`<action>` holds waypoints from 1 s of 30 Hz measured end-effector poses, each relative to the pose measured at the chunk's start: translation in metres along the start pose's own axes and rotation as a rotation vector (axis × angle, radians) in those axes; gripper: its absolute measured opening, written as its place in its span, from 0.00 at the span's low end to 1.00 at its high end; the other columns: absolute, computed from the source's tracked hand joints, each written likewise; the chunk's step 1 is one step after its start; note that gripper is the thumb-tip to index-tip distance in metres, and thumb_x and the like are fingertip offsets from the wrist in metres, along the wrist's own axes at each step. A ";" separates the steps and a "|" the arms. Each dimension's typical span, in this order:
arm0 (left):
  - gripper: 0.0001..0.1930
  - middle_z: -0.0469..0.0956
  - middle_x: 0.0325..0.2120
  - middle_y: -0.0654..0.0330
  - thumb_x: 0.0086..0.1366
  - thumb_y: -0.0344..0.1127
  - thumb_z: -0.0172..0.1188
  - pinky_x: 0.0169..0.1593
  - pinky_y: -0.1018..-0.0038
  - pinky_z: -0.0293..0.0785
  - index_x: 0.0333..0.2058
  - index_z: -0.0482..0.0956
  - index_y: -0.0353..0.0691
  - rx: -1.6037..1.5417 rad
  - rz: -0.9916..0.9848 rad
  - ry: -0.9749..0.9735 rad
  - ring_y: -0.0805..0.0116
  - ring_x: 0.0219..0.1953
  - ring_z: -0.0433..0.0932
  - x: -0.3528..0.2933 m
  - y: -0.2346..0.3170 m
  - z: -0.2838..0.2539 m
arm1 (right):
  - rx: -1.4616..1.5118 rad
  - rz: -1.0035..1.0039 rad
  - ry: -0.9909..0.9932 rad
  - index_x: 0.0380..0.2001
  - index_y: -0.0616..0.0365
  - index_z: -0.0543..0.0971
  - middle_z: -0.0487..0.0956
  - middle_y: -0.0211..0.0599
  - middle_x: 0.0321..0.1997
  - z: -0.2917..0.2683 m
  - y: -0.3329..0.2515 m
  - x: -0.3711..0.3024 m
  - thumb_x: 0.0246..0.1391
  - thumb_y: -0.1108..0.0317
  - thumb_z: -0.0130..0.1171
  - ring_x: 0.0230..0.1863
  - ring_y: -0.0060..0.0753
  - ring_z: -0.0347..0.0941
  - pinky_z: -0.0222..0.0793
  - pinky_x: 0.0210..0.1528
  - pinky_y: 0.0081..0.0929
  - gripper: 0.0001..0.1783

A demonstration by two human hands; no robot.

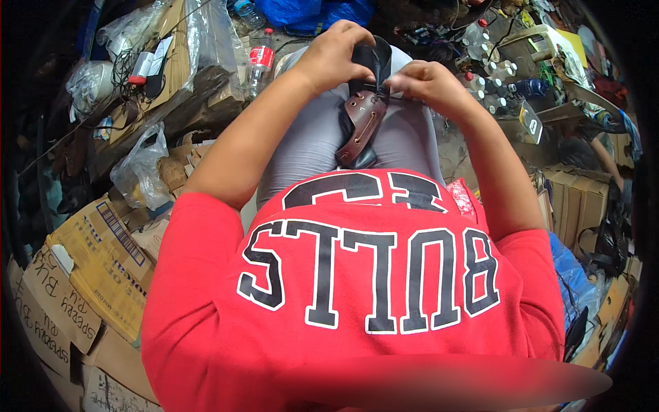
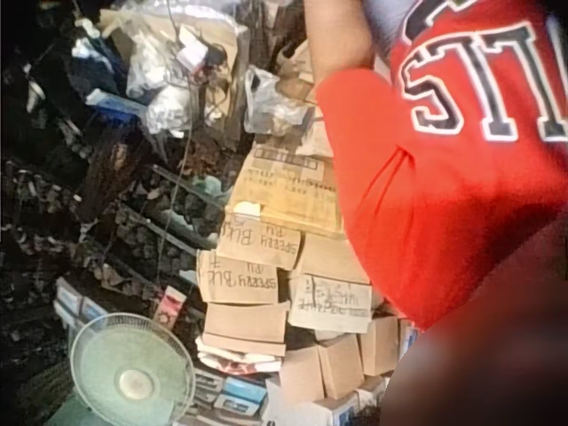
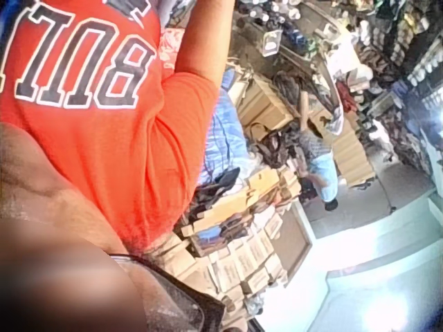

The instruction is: Hand-stitching a leather shoe upper using a needle and thread in a manufacturing workshop.

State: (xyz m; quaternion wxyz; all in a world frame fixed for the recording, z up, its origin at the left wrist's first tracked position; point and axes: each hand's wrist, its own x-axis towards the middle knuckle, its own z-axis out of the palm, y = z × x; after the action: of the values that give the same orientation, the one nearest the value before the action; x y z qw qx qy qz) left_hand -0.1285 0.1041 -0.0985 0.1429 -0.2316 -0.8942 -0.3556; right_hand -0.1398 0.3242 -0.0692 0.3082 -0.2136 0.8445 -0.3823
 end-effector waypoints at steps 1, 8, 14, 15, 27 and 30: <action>0.27 0.77 0.33 0.56 0.45 0.34 0.69 0.46 0.69 0.71 0.47 0.74 0.41 0.090 -0.016 0.046 0.57 0.39 0.77 -0.009 0.007 -0.003 | 0.204 0.022 0.035 0.36 0.60 0.80 0.77 0.34 0.28 -0.001 0.005 -0.002 0.49 0.60 0.63 0.35 0.24 0.74 0.69 0.39 0.24 0.16; 0.14 0.78 0.28 0.55 0.57 0.35 0.61 0.38 0.74 0.72 0.40 0.77 0.33 -0.204 -0.496 -0.599 0.72 0.32 0.75 -0.058 0.013 -0.080 | -0.245 -0.300 0.334 0.28 0.60 0.77 0.71 0.37 0.36 0.009 0.038 -0.009 0.46 0.63 0.64 0.35 0.32 0.69 0.65 0.40 0.27 0.12; 0.15 0.78 0.37 0.59 0.66 0.44 0.50 0.40 0.77 0.69 0.32 0.78 0.37 -0.112 -0.695 -0.395 0.75 0.37 0.75 -0.047 -0.003 -0.101 | -0.257 -0.529 0.404 0.33 0.53 0.79 0.71 0.38 0.49 0.012 0.039 -0.007 0.39 0.63 0.67 0.51 0.42 0.65 0.62 0.51 0.33 0.15; 0.17 0.77 0.39 0.59 0.67 0.45 0.48 0.45 0.74 0.68 0.28 0.76 0.39 -0.544 -0.685 -0.163 0.72 0.40 0.75 -0.045 0.001 -0.089 | -0.461 -0.559 0.410 0.31 0.53 0.79 0.73 0.38 0.48 0.016 0.038 -0.009 0.39 0.63 0.66 0.49 0.41 0.67 0.63 0.51 0.34 0.13; 0.22 0.68 0.20 0.62 0.69 0.47 0.44 0.45 0.66 0.66 0.16 0.61 0.45 -1.846 -0.511 0.145 0.64 0.30 0.70 -0.034 -0.014 -0.034 | 1.416 -0.192 0.572 0.38 0.63 0.74 0.76 0.45 0.42 0.028 0.040 0.021 0.63 0.62 0.45 0.48 0.41 0.71 0.64 0.56 0.39 0.14; 0.22 0.59 0.14 0.65 0.69 0.46 0.44 0.34 0.71 0.61 0.15 0.59 0.46 -1.727 -0.724 0.279 0.71 0.19 0.58 -0.037 -0.016 -0.033 | 1.767 -0.087 0.349 0.33 0.59 0.72 0.75 0.41 0.32 0.027 0.032 0.012 0.64 0.58 0.40 0.40 0.37 0.72 0.64 0.54 0.44 0.16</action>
State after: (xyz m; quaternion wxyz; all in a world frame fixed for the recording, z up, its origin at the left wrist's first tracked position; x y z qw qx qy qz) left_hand -0.1028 0.0592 -0.0998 -0.0914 0.0786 -0.3144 -0.9416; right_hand -0.1339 0.3222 -0.1124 0.2127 0.1302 0.2688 -0.9304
